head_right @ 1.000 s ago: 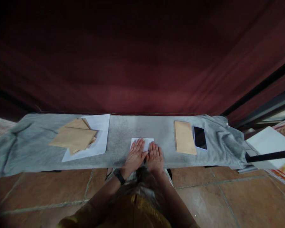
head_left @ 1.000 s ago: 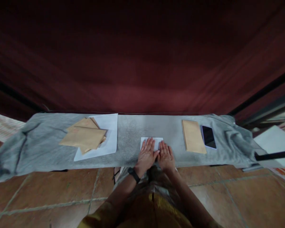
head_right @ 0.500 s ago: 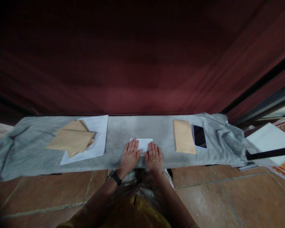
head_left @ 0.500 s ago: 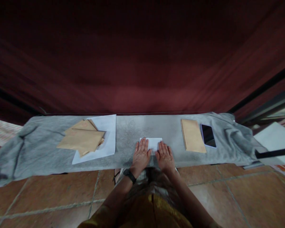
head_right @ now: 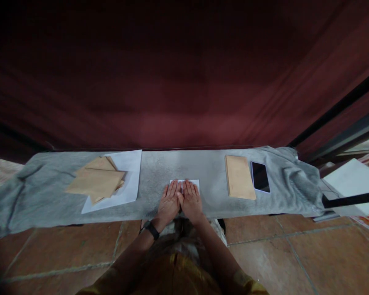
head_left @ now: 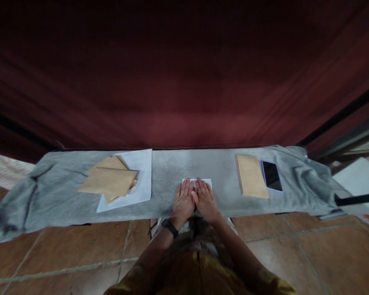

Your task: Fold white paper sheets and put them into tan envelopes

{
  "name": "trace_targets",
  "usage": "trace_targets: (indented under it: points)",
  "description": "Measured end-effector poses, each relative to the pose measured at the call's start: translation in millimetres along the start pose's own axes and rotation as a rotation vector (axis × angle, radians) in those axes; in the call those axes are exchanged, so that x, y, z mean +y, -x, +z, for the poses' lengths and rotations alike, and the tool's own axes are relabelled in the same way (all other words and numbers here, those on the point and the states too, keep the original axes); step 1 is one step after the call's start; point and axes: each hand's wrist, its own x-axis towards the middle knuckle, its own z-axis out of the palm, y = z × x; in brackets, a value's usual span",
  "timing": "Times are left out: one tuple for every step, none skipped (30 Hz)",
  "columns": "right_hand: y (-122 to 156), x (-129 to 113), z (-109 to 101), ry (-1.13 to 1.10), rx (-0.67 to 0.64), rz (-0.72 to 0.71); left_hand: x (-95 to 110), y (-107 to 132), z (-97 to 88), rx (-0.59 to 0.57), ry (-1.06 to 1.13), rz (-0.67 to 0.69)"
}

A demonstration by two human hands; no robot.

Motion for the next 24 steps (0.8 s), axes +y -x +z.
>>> trace_targets:
  points:
    - [1.0, 1.2, 0.4, 0.004, 0.014, 0.006, 0.1, 0.1, 0.4, 0.006, 0.002, 0.001]
    - [2.0, 2.8, 0.5, 0.008, 0.027, 0.011, 0.1, 0.1, 0.7, 0.013, 0.005, 0.003]
    - [3.0, 4.5, 0.5, 0.011, 0.037, 0.016, 0.2, 0.1, 1.0, 0.022, 0.010, 0.005]
    - [3.9, 6.5, 0.4, 0.014, 0.044, 0.020, 0.1, 0.1, 1.0, 0.031, 0.014, 0.006]
    - [4.8, 8.5, 0.2, 0.018, 0.048, 0.023, -0.1, 0.2, 0.9, 0.040, 0.017, 0.005]
    - [5.8, 10.6, -0.1, 0.023, 0.052, 0.026, -0.4, 0.3, 0.4, 0.048, 0.020, 0.001]
    - [6.8, 12.7, -0.3, 0.028, 0.056, 0.031, -1.0, 0.4, -0.2, 0.052, 0.021, -0.005]
    - [7.9, 14.7, -0.5, 0.034, 0.061, 0.038, -1.8, 0.6, -1.1, 0.054, 0.021, -0.013]
    - [9.1, 16.7, -0.8, 0.040, 0.066, 0.045, -3.0, 0.9, -1.9, 0.054, 0.020, -0.024]
    - [10.3, 18.5, -1.0, 0.046, 0.069, 0.050, -4.4, 1.2, -2.8, 0.052, 0.018, -0.037]
    - [11.5, 20.3, -1.2, 0.053, 0.071, 0.054, -6.0, 1.7, -3.5, 0.051, 0.016, -0.050]
    - [12.8, 21.9, -1.5, 0.060, 0.073, 0.059, -7.8, 2.2, -4.0, 0.051, 0.015, -0.061]
    - [14.1, 23.5, -1.8, 0.067, 0.077, 0.064, -9.7, 2.9, -4.2, 0.051, 0.015, -0.070]
    - [15.5, 25.1, -2.2, 0.074, 0.082, 0.069, -11.7, 3.7, -4.3, 0.052, 0.015, -0.077]
    - [17.0, 26.7, -2.5, 0.079, 0.090, 0.075, -13.5, 4.6, -4.2, 0.054, 0.015, -0.082]
    - [18.6, 28.3, -2.9, 0.083, 0.098, 0.080, -15.2, 5.5, -4.1, 0.054, 0.013, -0.087]
    - [20.4, 30.1, -3.2, 0.086, 0.107, 0.084, -16.6, 6.4, -4.1, 0.055, 0.009, -0.090]
    - [22.2, 32.0, -3.5, 0.089, 0.114, 0.086, -17.8, 7.3, -4.2, 0.055, 0.005, -0.093]
    - [24.0, 33.9, -3.8, 0.091, 0.118, 0.087, -18.8, 8.1, -4.5, 0.056, -0.001, -0.098]
    - [25.9, 35.9, -4.0, 0.096, 0.119, 0.088, -19.6, 8.9, -5.0, 0.057, -0.006, -0.103]
    - [27.8, 37.8, -4.3, 0.102, 0.119, 0.089, -20.2, 9.7, -5.6, 0.059, -0.009, -0.107]
    - [29.6, 39.7, -4.5, 0.109, 0.119, 0.092, -20.8, 10.4, -6.3, 0.060, -0.010, -0.111]
    - [31.2, 41.4, -4.7, 0.116, 0.118, 0.094, -21.4, 11.2, -7.0, 0.062, -0.010, -0.115]
    - [32.7, 42.9, -5.0, 0.122, 0.118, 0.096, -22.1, 11.9, -7.7, 0.064, -0.009, -0.118]
